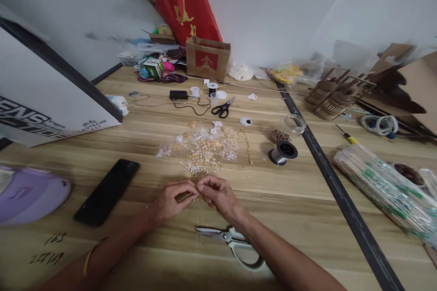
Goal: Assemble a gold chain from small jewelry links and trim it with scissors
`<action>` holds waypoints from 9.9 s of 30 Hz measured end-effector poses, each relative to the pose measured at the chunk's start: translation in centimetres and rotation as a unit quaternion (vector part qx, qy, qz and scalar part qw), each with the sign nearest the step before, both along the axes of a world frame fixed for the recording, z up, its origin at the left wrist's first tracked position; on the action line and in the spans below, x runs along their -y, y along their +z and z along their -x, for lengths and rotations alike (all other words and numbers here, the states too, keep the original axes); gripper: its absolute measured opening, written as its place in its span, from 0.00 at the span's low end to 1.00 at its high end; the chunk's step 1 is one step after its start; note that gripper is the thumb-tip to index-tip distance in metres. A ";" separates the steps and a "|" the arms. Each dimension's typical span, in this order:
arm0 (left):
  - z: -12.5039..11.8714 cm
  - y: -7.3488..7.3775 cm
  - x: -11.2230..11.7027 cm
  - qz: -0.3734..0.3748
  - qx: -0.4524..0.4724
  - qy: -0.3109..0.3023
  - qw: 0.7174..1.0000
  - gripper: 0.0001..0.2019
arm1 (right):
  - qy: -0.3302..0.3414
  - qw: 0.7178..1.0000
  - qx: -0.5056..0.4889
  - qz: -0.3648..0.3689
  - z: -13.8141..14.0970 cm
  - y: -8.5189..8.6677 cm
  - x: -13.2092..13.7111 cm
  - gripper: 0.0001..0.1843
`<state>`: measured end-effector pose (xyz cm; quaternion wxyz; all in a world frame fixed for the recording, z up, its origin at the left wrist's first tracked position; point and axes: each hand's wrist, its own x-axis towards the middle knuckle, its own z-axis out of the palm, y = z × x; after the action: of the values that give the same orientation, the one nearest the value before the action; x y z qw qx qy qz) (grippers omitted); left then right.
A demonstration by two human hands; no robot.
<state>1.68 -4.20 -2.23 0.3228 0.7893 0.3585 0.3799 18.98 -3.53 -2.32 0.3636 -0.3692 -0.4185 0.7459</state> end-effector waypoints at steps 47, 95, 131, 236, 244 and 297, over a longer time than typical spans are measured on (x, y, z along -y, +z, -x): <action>1.5 0.1 -6.5 -0.054 -0.222 0.138 0.964 0.05 | 0.020 0.985 0.121 -0.121 0.0 0.3 0.8 0.19; 2.7 -0.6 -7.3 -0.015 -0.199 0.150 0.968 0.04 | 0.066 0.975 0.163 -0.137 0.1 0.1 0.9 0.11; 4.2 1.4 -7.4 0.026 -0.292 0.040 0.955 0.06 | 0.078 0.972 0.173 -0.140 0.2 0.0 1.1 0.08; 1.1 0.2 -5.8 -0.137 -0.269 0.058 0.951 0.10 | 0.080 0.974 0.159 -0.140 0.4 0.0 1.1 0.06; 1.4 -0.2 -6.3 -0.128 -0.180 0.094 0.971 0.08 | 0.057 0.976 0.155 -0.138 0.3 0.0 1.0 0.08; 1.4 4.4 -4.7 0.266 -0.140 -0.120 0.946 0.07 | 0.015 0.968 0.180 -0.176 0.1 0.7 1.1 0.14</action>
<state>0.25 0.46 2.16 0.5107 0.7571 0.3908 0.1152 18.89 -4.63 -1.60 0.3305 -0.4212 -0.6074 0.5869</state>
